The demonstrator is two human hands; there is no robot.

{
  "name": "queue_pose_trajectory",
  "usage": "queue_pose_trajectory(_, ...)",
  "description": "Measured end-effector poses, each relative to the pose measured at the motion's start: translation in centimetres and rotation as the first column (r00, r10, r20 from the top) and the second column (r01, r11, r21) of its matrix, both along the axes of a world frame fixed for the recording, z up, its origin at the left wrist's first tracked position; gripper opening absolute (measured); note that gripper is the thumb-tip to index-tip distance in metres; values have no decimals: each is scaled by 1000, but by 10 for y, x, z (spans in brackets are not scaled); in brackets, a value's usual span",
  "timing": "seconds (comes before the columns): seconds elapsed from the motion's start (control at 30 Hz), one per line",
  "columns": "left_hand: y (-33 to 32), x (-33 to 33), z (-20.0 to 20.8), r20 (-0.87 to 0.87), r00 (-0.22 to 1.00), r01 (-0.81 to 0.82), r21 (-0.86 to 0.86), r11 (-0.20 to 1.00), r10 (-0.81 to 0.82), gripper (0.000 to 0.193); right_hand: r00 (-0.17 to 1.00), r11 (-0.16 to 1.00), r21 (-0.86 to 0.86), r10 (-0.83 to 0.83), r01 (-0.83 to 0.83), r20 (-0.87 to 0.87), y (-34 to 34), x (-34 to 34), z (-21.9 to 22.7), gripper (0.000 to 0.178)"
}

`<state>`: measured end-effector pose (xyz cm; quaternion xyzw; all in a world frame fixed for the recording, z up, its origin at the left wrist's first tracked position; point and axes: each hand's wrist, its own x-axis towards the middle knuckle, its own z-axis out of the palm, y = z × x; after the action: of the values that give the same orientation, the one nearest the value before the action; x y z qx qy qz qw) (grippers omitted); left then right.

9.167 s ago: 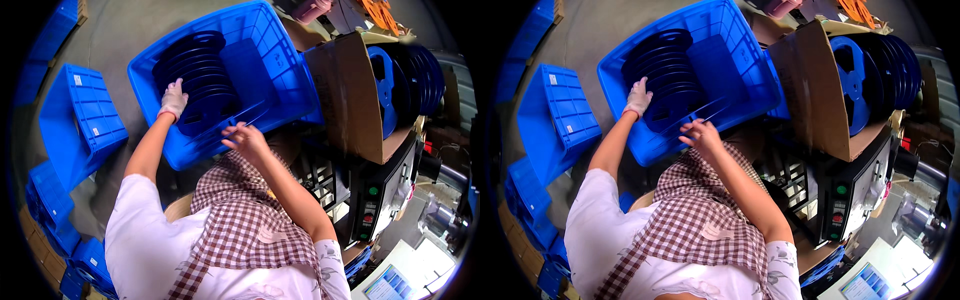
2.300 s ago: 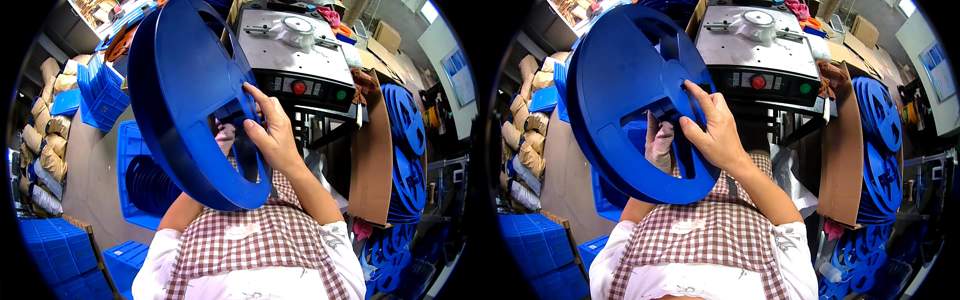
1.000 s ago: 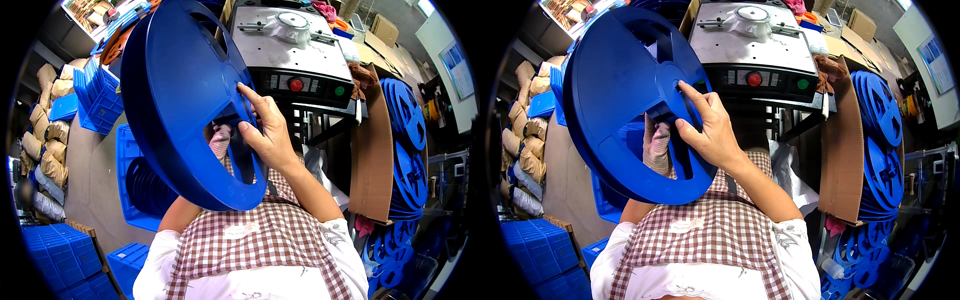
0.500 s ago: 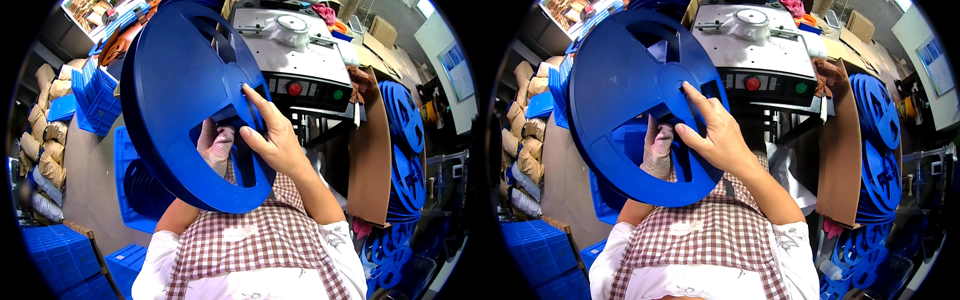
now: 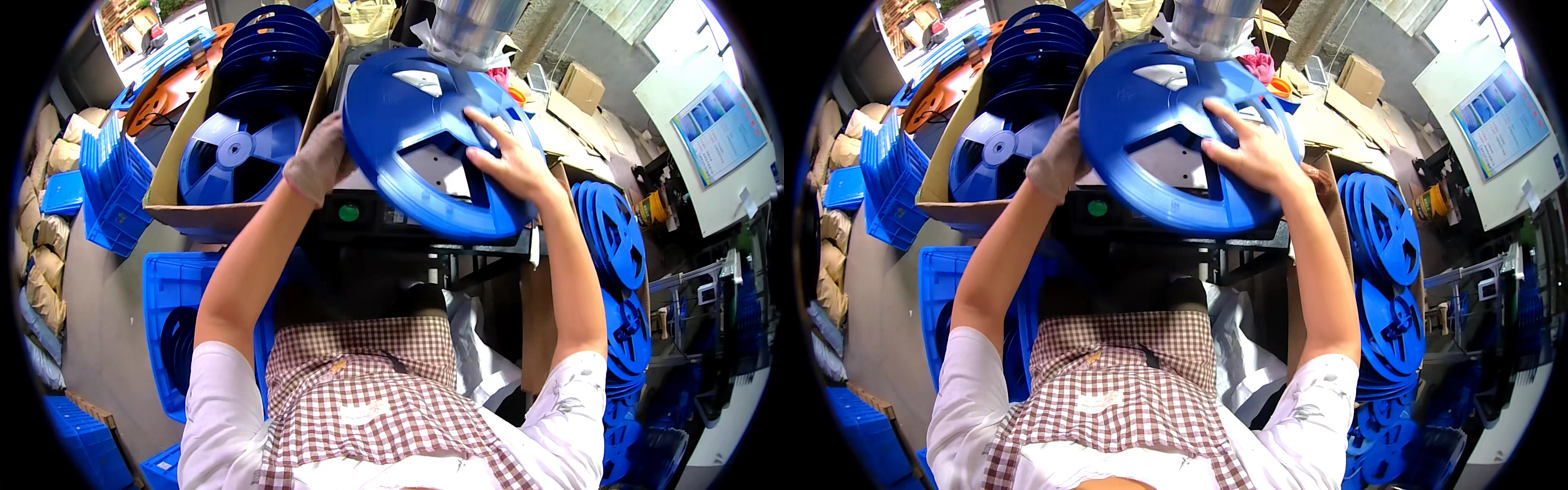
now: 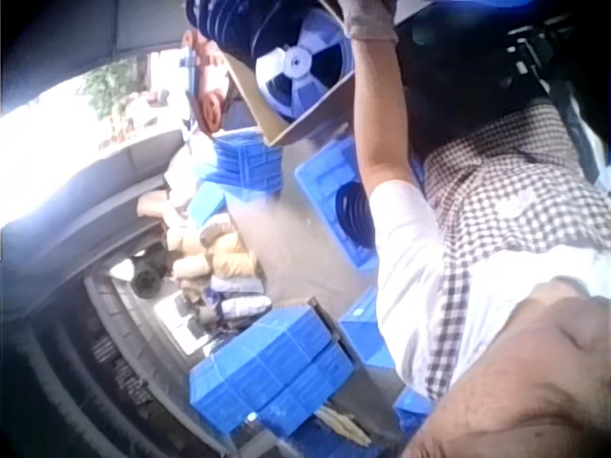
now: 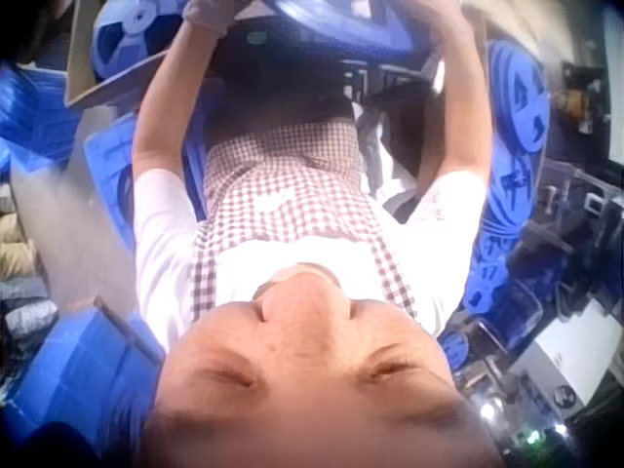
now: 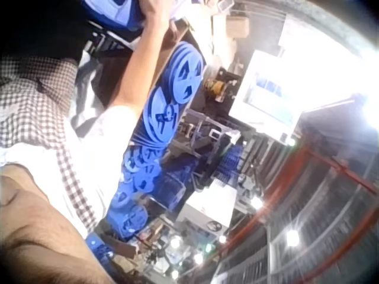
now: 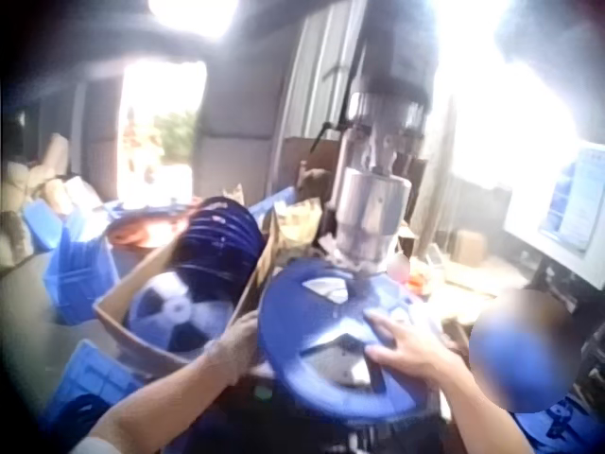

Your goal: The person repeatedly picks up blue plastic reels from a blue crate, places them onto a machine, and then removes them to place them into a cardboard box. This process is repeated continuously throughout the video.

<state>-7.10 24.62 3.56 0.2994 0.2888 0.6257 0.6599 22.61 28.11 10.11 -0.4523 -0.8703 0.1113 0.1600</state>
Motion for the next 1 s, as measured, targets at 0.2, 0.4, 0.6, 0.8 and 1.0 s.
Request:
queue_pose_trajectory(0.2, 65, -12, -12, 89, 996, -21, 65, 998, 15, 40, 980, 992, -15, -120, 124, 160, 103, -19, -9, 74)
queue_pose_trajectory(0.4, 58, -18, -5, -13, 998, -57, -7, 998, 57, 46, 984, 994, -77, -68, 82, 164, 114, -34, -17, 73)
queue_pose_trajectory(0.6, 36, -25, -14, -8, 999, -51, -40, 998, 51, 47, 974, 993, -35, -99, 108, 202, 112, -45, -17, 75)
queue_pose_trajectory(0.8, -29, -19, -18, -505, 793, -218, 284, 934, 339, 49, 996, 964, 253, -84, 85, -13, 74, -12, -11, 74)
queue_pose_trajectory(1.0, -99, -5, -74, -908, 212, -233, 313, 921, 362, 76, 717, 925, 7, -288, 379, -635, -13, 114, -125, 66)
